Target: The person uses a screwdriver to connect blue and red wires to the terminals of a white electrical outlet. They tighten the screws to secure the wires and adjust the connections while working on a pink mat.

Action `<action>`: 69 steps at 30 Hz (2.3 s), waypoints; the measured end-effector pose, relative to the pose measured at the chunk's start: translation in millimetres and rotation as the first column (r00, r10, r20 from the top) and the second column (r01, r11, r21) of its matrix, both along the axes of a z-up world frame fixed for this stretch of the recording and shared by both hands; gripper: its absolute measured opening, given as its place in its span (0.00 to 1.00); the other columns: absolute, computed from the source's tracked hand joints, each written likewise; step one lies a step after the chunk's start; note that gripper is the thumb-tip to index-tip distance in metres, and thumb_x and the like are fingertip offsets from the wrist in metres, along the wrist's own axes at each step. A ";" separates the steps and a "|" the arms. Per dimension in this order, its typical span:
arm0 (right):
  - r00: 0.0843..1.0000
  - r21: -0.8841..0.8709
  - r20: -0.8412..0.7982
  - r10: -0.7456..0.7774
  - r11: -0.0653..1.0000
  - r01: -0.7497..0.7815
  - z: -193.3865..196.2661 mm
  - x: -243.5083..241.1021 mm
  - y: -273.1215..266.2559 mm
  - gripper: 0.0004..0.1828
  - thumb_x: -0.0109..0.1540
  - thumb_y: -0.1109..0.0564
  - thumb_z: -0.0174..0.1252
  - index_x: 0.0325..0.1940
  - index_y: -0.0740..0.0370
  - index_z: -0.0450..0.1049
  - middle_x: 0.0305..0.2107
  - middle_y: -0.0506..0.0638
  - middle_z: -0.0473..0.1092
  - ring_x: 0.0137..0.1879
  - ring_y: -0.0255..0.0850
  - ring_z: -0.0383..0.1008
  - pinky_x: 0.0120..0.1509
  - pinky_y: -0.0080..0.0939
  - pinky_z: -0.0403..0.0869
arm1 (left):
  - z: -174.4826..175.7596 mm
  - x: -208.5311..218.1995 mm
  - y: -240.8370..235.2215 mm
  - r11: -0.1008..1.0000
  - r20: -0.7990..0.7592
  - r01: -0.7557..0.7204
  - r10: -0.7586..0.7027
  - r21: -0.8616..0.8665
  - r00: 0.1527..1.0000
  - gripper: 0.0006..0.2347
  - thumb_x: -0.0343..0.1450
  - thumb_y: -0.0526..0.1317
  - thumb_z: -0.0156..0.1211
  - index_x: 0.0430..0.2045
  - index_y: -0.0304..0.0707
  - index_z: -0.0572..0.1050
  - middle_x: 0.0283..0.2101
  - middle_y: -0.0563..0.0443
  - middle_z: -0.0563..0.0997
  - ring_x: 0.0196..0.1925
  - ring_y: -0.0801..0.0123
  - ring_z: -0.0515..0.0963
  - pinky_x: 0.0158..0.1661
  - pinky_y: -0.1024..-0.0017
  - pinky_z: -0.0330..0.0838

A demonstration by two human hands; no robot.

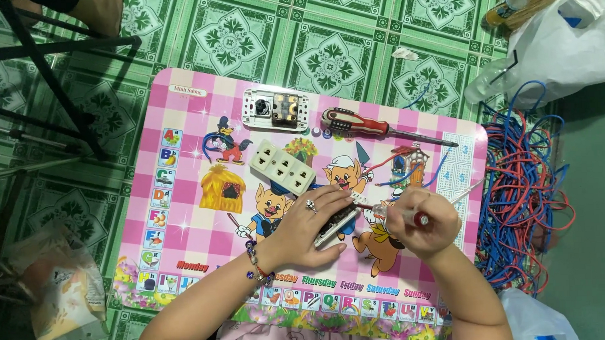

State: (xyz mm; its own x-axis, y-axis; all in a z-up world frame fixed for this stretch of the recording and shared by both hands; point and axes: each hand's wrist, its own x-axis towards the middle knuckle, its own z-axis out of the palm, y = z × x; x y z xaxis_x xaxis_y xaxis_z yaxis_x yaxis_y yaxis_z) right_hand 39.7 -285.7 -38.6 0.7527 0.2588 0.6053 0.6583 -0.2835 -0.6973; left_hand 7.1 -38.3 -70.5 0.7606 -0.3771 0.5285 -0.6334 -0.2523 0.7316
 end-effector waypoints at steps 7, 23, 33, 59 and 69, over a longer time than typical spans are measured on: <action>0.969 -0.232 0.243 -0.042 0.968 0.100 32.4 -13.9 17.2 0.19 0.61 0.57 0.66 0.47 0.64 0.63 0.24 0.53 0.74 0.18 0.44 0.69 0.18 0.40 0.69 | -1.6 -0.1 -1.2 1.000 0.001 -0.003 0.003 0.007 1.000 0.28 0.68 0.54 0.57 0.59 0.35 0.71 0.60 0.40 0.76 0.65 0.43 0.72 0.59 0.51 0.66; 0.960 -0.347 0.235 0.150 0.936 -0.061 44.0 -17.0 17.3 0.21 0.62 0.68 0.58 0.52 0.59 0.56 0.35 0.58 0.77 0.26 0.45 0.75 0.26 0.39 0.74 | 1.9 -1.7 4.3 0.997 -0.035 0.049 -0.047 0.054 0.998 0.29 0.69 0.51 0.55 0.63 0.34 0.64 0.63 0.39 0.73 0.68 0.45 0.70 0.64 0.47 0.63; 0.927 -0.356 0.217 0.307 0.909 -0.218 47.5 -5.7 16.3 0.13 0.58 0.61 0.62 0.24 0.60 0.64 0.29 0.56 0.78 0.29 0.42 0.79 0.30 0.39 0.80 | 6.9 -1.0 9.7 0.993 0.000 0.077 -0.078 0.087 0.997 0.28 0.71 0.48 0.55 0.65 0.34 0.60 0.65 0.37 0.71 0.69 0.43 0.68 0.67 0.44 0.62; 0.957 -0.310 0.214 0.193 0.943 -0.121 25.5 -5.7 0.8 0.29 0.60 0.66 0.64 0.58 0.58 0.55 0.39 0.64 0.74 0.41 0.47 0.80 0.37 0.36 0.83 | 11.9 -3.4 11.4 0.988 -0.044 0.080 -0.074 0.132 0.996 0.26 0.71 0.49 0.51 0.63 0.35 0.66 0.66 0.41 0.71 0.71 0.47 0.67 0.68 0.44 0.60; 0.968 -0.300 0.091 0.234 0.933 -0.198 24.1 -8.6 -1.9 0.32 0.59 0.66 0.63 0.60 0.55 0.52 0.49 0.66 0.73 0.52 0.52 0.81 0.45 0.40 0.85 | 9.6 -3.3 9.9 0.993 -0.028 0.055 -0.052 0.100 0.998 0.26 0.69 0.47 0.55 0.62 0.33 0.66 0.64 0.40 0.73 0.69 0.47 0.69 0.67 0.46 0.64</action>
State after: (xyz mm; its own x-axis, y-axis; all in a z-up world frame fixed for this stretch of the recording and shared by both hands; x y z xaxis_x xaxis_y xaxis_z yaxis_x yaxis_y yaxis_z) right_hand 31.1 -287.6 -14.6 0.5837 0.5827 0.5655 0.8013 -0.3006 -0.5173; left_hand 3.8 -28.3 -60.9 0.7503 -0.4680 0.4669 -0.6299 -0.2916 0.7199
